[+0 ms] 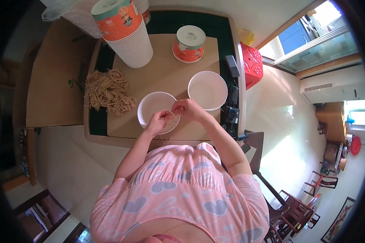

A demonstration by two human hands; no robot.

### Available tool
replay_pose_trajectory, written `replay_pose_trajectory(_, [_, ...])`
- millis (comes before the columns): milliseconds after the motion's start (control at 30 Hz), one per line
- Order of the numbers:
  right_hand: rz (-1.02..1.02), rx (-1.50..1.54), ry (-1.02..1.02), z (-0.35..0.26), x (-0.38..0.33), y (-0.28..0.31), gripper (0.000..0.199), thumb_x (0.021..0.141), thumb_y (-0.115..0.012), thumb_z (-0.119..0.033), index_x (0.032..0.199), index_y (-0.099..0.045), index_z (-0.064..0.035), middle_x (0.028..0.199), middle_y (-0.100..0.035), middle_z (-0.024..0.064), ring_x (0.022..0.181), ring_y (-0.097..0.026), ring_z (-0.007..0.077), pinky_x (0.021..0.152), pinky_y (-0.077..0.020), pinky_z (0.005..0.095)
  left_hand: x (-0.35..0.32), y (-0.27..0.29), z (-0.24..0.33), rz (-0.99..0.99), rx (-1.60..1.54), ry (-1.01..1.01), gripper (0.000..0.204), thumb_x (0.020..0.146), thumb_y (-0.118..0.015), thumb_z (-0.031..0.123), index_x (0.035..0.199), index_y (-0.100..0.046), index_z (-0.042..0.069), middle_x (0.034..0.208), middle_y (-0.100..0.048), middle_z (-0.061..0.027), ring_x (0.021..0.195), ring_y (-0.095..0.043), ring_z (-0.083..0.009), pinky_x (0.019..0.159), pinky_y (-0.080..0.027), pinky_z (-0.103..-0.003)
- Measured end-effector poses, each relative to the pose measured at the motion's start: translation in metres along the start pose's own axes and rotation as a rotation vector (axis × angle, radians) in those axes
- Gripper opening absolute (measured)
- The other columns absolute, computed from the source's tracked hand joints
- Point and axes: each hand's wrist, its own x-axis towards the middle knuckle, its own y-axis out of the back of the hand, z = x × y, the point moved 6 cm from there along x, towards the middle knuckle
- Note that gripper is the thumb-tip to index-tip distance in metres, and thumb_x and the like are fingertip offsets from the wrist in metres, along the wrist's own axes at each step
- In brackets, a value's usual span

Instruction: Applying rubber bands to the rims of paper buckets and organizing them.

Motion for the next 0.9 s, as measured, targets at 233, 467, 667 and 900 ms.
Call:
replay_pose_trajectory(233, [-0.002, 0.013, -0.035, -0.018, -0.002, 0.004, 0.018, 0.078, -0.065, -0.010, 0.096, -0.064, -0.0074, 0.072, -0.063, 0.0070, 0.065, -0.061, 0.0170, 0.061, -0.0474, 0.0314, 0.000, 0.003, -0.005, 0.002, -0.017, 0.073, 0.007, 0.088, -0.060, 0.007, 0.086, -0.062, 0.001, 0.078, -0.062, -0.0004, 0.073, -0.053, -0.0065, 0.068, -0.042, -0.022])
replay_pose_trajectory(467, [0.009, -0.019, 0.040, -0.004, 0.001, -0.001, 0.016, 0.079, -0.063, -0.011, 0.094, -0.064, -0.0066, 0.073, -0.064, 0.0088, 0.066, -0.062, 0.0200, 0.061, -0.0474, 0.0325, -0.001, 0.002, 0.000, 0.001, -0.033, 0.072, 0.007, 0.088, -0.060, 0.007, 0.087, -0.062, 0.000, 0.078, -0.062, -0.0004, 0.073, -0.053, -0.0066, 0.067, -0.043, -0.022])
replay_pose_trajectory(667, [0.001, -0.043, 0.063, -0.006, 0.002, -0.004, 0.013, 0.082, -0.059, -0.015, 0.088, -0.060, -0.0035, 0.073, -0.062, 0.0139, 0.067, -0.061, 0.0291, 0.061, -0.0468, 0.0369, 0.000, 0.003, -0.001, 0.006, -0.043, 0.068, 0.007, 0.088, -0.060, 0.007, 0.088, -0.062, 0.000, 0.078, -0.061, -0.0004, 0.072, -0.053, -0.0065, 0.065, -0.042, -0.022])
replay_pose_trajectory(900, [0.021, -0.172, 0.095, -0.015, 0.002, -0.006, 0.018, 0.085, -0.057, -0.020, 0.083, -0.055, -0.0018, 0.073, -0.058, 0.0187, 0.071, -0.057, 0.0376, 0.063, -0.0453, 0.0425, 0.002, 0.005, -0.002, 0.018, 0.015, 0.049, 0.008, 0.088, -0.060, 0.008, 0.088, -0.063, 0.001, 0.076, -0.061, -0.0005, 0.070, -0.052, -0.0063, 0.063, -0.042, -0.022])
